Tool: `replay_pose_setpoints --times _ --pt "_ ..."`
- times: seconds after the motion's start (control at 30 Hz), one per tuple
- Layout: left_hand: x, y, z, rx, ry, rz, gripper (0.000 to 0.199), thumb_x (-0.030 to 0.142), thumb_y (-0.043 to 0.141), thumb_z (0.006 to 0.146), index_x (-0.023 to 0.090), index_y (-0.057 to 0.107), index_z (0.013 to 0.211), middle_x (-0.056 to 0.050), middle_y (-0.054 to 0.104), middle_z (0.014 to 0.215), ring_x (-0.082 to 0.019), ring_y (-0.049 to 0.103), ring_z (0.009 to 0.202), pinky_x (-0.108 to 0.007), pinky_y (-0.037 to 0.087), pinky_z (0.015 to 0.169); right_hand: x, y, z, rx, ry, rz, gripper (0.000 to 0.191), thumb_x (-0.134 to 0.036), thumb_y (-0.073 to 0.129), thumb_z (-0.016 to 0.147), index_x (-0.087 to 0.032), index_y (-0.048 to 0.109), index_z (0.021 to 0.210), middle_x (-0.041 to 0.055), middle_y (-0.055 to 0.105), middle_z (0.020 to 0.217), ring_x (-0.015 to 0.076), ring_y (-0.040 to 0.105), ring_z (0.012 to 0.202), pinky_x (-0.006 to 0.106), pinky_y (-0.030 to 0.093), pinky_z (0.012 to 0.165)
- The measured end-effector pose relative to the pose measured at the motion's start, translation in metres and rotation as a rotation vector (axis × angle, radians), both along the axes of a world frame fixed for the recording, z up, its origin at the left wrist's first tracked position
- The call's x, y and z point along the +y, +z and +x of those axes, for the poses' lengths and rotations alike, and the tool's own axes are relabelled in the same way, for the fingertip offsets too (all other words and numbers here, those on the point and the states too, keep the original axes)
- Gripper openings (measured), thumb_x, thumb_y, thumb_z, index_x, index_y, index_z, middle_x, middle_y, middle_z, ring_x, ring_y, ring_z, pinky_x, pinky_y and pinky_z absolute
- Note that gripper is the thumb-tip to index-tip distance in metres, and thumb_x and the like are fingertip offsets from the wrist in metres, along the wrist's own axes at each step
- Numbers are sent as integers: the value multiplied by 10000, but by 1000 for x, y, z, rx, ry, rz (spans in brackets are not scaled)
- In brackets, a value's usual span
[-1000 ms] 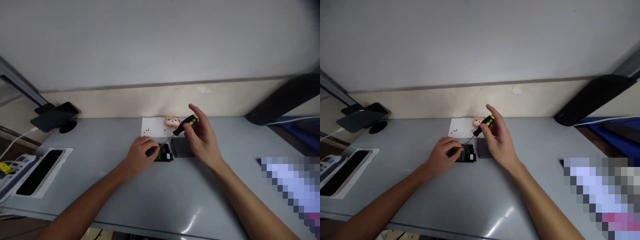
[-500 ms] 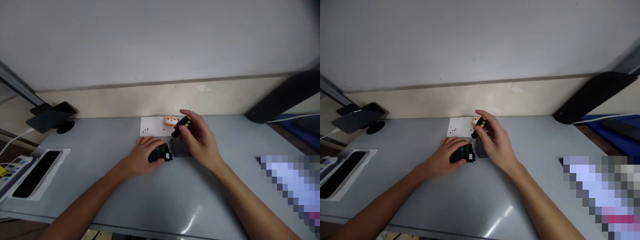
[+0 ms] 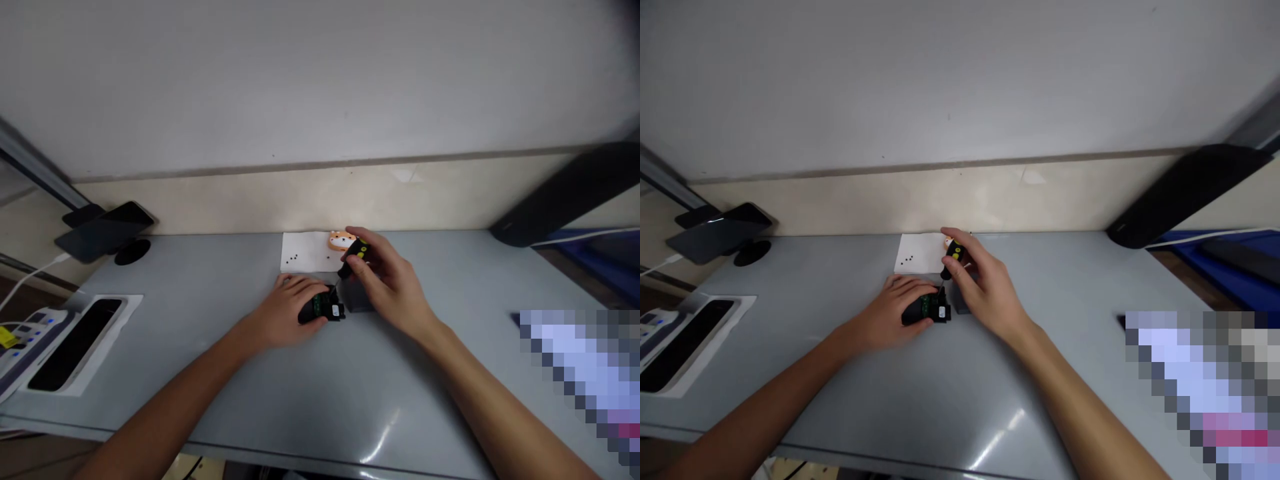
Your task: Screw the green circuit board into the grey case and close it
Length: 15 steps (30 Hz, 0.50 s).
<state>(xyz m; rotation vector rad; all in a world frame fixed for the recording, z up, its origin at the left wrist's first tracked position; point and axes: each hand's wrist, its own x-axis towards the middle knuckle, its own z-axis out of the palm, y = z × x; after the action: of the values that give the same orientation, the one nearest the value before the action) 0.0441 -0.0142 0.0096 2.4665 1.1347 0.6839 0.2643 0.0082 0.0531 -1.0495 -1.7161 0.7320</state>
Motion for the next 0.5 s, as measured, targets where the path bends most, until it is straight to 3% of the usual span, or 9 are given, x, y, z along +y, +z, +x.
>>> replay_pose_setpoints --times 0.37,0.5 --pt "0 1 0 7 1 8 488 268 744 860 295 551 1307 -36 662 1330 -260 592 1257 -468 356 1130 2 -2 1 6 8 20 422 -360 606 981 -358 580 1402 47 676 1283 200 658 859 381 574 745" --pt "0 2 0 38 3 -19 475 289 723 877 290 543 1316 -41 651 1354 -262 569 1289 -465 324 1149 2 -4 1 15 23 27 420 -362 604 982 -361 582 1401 44 693 1236 189 655 810 372 587 722"
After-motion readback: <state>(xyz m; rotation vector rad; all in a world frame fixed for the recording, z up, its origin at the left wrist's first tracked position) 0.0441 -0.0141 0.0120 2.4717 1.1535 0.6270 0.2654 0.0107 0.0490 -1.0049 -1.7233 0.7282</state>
